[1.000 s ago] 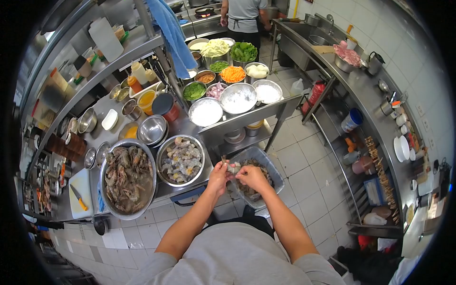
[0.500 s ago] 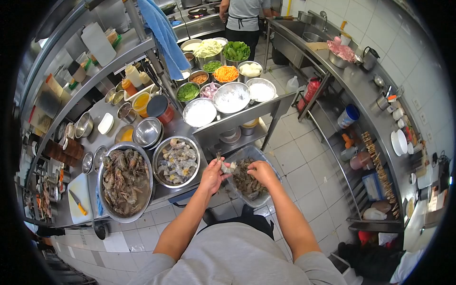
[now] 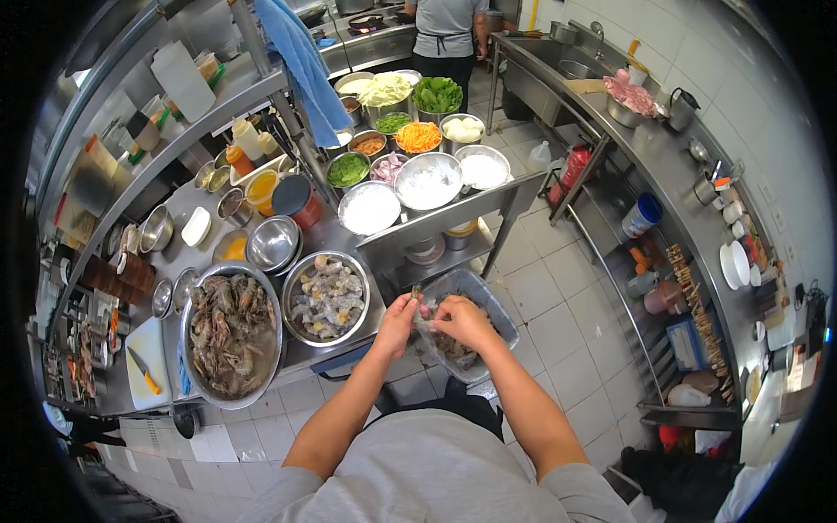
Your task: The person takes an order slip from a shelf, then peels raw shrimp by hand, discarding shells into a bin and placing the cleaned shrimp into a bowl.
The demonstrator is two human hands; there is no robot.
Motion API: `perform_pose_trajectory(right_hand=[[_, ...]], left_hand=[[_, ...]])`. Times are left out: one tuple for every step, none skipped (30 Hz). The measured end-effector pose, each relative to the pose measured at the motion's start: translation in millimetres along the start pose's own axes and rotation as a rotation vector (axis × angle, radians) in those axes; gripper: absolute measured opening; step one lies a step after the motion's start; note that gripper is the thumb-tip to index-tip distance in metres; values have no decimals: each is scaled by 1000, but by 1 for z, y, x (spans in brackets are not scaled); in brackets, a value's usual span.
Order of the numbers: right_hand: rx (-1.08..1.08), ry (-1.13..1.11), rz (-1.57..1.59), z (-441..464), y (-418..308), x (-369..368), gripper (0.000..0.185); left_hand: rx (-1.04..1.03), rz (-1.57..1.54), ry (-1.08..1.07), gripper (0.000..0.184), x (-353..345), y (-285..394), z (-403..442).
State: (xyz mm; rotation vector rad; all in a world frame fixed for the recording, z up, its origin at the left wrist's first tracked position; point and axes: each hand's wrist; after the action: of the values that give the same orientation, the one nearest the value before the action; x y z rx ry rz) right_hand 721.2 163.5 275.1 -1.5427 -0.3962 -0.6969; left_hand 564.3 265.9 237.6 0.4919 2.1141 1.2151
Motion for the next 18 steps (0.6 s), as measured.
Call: perform_pose_trajectory(right_hand=[[-28,33,0,0,-8,6,18],[-58,68,-1,1,-13,11,17],[-61,69,-3,3,-14,13,17],[6,169,16,7,-16,14,16],[74,268,35,10,-18,15,15],[73,269,35,12,-18,17,15],[181,226,-71,14,-18,19,17],[287,182,-178,15,-18,20,18],[286,184,-179,15,-15,20,18],[251,18,-187,16,-11,20,20],[217,-150,-196,18,-8,20,21],[224,-158,-195,17,-9,21,21],[227,-211,-243,16,-11,21,20],[235,-266,-289,15,-14,19,19],[255,-280,-282,13,-14,17,19],[265,-303,-310,10,-13,14,21],[280,-329,-339,9,-12,12,24],[310,-347,-333,9,-11,11,24]], left_hand=[[-46,44,23,26,5,-5,4],[-91,88,43,26,10,-10,8],[-90,87,41,26,9,-8,6],[-82,144,1,24,9,-5,3],[-75,203,-37,23,9,-2,1],[-75,203,-39,23,6,4,-4],[-45,300,-74,21,3,11,-9],[-15,398,-110,19,2,17,-11],[-15,398,-112,19,3,19,-10],[30,484,-156,19,6,21,-9],[73,567,-197,20,9,24,-7],[72,563,-188,20,10,30,-8],[160,503,-238,20,13,36,-11],[246,441,-283,20,18,42,-14],[234,397,-332,24,24,42,-14],[230,392,-304,24,26,47,-15],[231,435,-359,24,29,51,-15],[232,478,-411,25,30,55,-15]])
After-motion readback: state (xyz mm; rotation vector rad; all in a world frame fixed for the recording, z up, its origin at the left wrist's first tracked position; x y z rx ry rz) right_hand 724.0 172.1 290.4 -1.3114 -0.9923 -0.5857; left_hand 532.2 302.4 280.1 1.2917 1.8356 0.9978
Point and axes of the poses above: each hand's wrist, its own z-axis towards the middle knuckle, its own x-axis out of the back of the hand, y = z × x, and after that the axes turned 1 degree about x, right-handed
